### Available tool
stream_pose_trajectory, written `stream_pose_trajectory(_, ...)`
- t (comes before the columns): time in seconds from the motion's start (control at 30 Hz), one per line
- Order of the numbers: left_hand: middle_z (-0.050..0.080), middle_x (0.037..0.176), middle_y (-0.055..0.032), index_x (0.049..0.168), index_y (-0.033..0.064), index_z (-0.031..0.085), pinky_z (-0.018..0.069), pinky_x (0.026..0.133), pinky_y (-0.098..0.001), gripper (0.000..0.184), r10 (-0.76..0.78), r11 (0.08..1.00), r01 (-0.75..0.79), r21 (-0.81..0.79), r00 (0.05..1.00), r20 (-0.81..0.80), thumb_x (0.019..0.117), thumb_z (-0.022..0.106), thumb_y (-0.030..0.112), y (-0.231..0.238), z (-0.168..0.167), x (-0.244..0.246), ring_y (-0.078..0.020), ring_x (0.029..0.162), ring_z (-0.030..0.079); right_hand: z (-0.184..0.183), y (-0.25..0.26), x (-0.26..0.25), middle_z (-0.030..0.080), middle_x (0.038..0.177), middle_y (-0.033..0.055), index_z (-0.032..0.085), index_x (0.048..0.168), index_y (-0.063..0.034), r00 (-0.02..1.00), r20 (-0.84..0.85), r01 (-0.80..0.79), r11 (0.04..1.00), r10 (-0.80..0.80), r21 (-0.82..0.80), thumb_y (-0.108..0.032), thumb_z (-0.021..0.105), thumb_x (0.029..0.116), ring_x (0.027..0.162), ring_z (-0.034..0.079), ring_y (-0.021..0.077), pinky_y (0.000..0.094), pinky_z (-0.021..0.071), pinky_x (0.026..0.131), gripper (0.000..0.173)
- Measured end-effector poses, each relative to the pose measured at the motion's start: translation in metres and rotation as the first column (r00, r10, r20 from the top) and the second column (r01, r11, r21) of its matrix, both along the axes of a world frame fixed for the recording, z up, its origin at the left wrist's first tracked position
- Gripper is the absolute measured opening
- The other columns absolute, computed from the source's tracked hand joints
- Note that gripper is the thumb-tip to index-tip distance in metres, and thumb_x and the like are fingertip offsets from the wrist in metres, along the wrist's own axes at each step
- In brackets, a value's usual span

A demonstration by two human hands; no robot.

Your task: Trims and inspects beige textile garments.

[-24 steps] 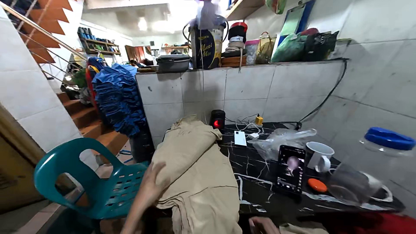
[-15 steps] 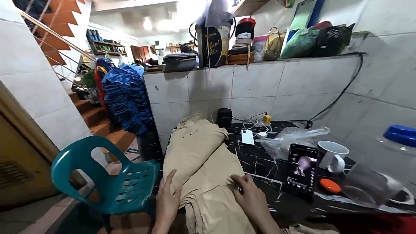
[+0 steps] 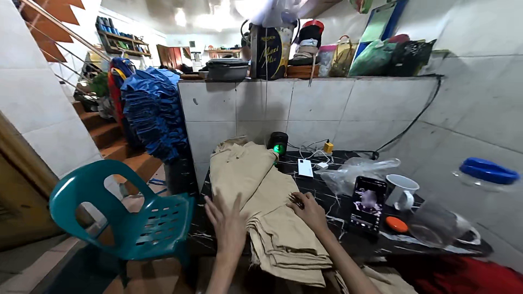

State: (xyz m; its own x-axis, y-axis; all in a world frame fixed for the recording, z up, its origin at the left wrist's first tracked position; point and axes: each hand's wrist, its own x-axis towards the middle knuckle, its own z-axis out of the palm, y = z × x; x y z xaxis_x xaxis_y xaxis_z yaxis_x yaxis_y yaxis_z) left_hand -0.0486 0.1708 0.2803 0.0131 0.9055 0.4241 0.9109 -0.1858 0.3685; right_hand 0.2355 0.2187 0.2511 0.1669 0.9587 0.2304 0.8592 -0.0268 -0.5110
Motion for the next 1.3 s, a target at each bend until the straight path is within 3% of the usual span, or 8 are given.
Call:
stream_pose_trajectory(0.1,0.049,0.158,-0.0036,0.147,0.0258,0.058,0.0290,0.124,-0.0535,0.062,-0.440,0.896,0.443,-0.039,0.896,0.062,0.0988,0.051,0.064,-0.027,0.002,0.036,-0.0277,0.150,0.038,-0.004,0.001,0.005,0.064,0.125,0.0204,0.067,0.134,-0.0156,0.998,-0.070,0.008,1.000,-0.006,0.020,-0.050,0.075,0.0906,0.102,0.067,0.0400,0.0640,0.0534,0.084,0.056)
stream_pose_trajectory(0.17,0.063,0.143,0.0017,0.140,0.0215,0.064,0.0365,0.121,-0.0457,0.054,-0.651,0.748,0.661,-0.060,0.748,0.128,0.1012,0.054,0.057,-0.035,-0.023,0.053,-0.0195,0.139,0.053,-0.008,0.002,0.007,0.066,0.122,0.0186,0.068,0.133,-0.0154,0.995,-0.104,0.009,0.999,-0.004,0.044,-0.052,0.076,0.0895,0.102,0.067,0.0383,0.0640,0.0533,0.085,0.057)
stream_pose_trajectory(0.27,0.075,0.121,0.0048,0.113,0.0185,0.078,0.0514,0.109,-0.0364,0.027,-0.636,0.766,0.594,0.247,0.757,0.152,0.1018,0.061,0.036,-0.040,-0.073,0.064,-0.0125,0.121,0.067,-0.010,0.003,0.009,0.068,0.114,0.0169,0.070,0.127,-0.0113,0.982,-0.190,0.024,0.995,-0.004,0.102,-0.048,0.074,0.0912,0.102,0.067,0.0352,0.0613,0.0533,0.088,0.052)
stream_pose_trajectory(0.5,0.076,0.119,0.0076,0.117,0.0202,0.078,0.0513,0.107,-0.0380,0.039,-0.492,0.861,0.441,0.255,0.849,0.193,0.0908,0.072,0.049,-0.058,-0.075,0.072,-0.0094,0.116,0.069,-0.009,0.002,0.009,0.071,0.112,0.0166,0.072,0.119,-0.0069,0.962,-0.274,0.061,0.990,-0.023,0.131,-0.030,0.070,0.0972,0.106,0.068,0.0329,0.0593,0.0527,0.094,0.032)
stream_pose_trajectory(0.7,0.076,0.120,0.0024,0.116,0.0194,0.080,0.0504,0.106,-0.0410,0.028,-0.422,0.906,0.419,0.057,0.890,0.172,0.0913,0.067,0.015,-0.065,-0.048,0.080,-0.0143,0.116,0.070,-0.009,0.001,0.008,0.071,0.114,0.0157,0.072,0.120,-0.0052,0.961,-0.277,0.055,0.988,-0.014,0.141,-0.027,0.068,0.0981,0.109,0.068,0.0305,0.0566,0.0524,0.097,0.031)
stream_pose_trajectory(0.87,0.079,0.109,0.0028,0.106,0.0174,0.082,0.0582,0.095,-0.0381,0.032,-0.412,0.902,0.357,0.243,0.879,0.238,0.0837,0.065,0.002,-0.060,-0.066,0.071,-0.0153,0.104,0.075,-0.013,0.003,0.013,0.073,0.111,0.0115,0.073,0.115,-0.0071,0.953,-0.302,0.053,0.986,-0.002,0.160,-0.027,0.069,0.0971,0.106,0.069,0.0261,0.0535,0.0535,0.097,0.027)
stream_pose_trajectory(1.03,0.078,0.114,0.0021,0.107,0.0145,0.082,0.0556,0.102,-0.0367,0.039,-0.509,0.851,0.401,0.339,0.790,0.342,0.0798,0.062,-0.004,-0.061,-0.087,0.048,-0.0143,0.112,0.072,-0.011,0.004,0.011,0.074,0.108,0.0106,0.073,0.116,-0.0109,0.966,-0.257,0.063,0.993,-0.037,0.095,-0.029,0.069,0.0971,0.105,0.069,0.0281,0.0570,0.0529,0.095,0.026)
stream_pose_trajectory(1.3,0.075,0.121,0.0045,0.112,0.0209,0.080,0.0474,0.110,-0.0364,0.022,-0.583,0.773,0.430,0.467,0.772,0.253,0.0926,0.071,0.025,-0.060,-0.108,0.046,-0.0094,0.123,0.065,-0.010,0.001,0.010,0.073,0.108,0.0095,0.071,0.120,-0.0131,0.968,-0.250,0.046,0.998,-0.036,0.033,-0.029,0.064,0.0968,0.104,0.069,0.0276,0.0558,0.0540,0.093,0.029)
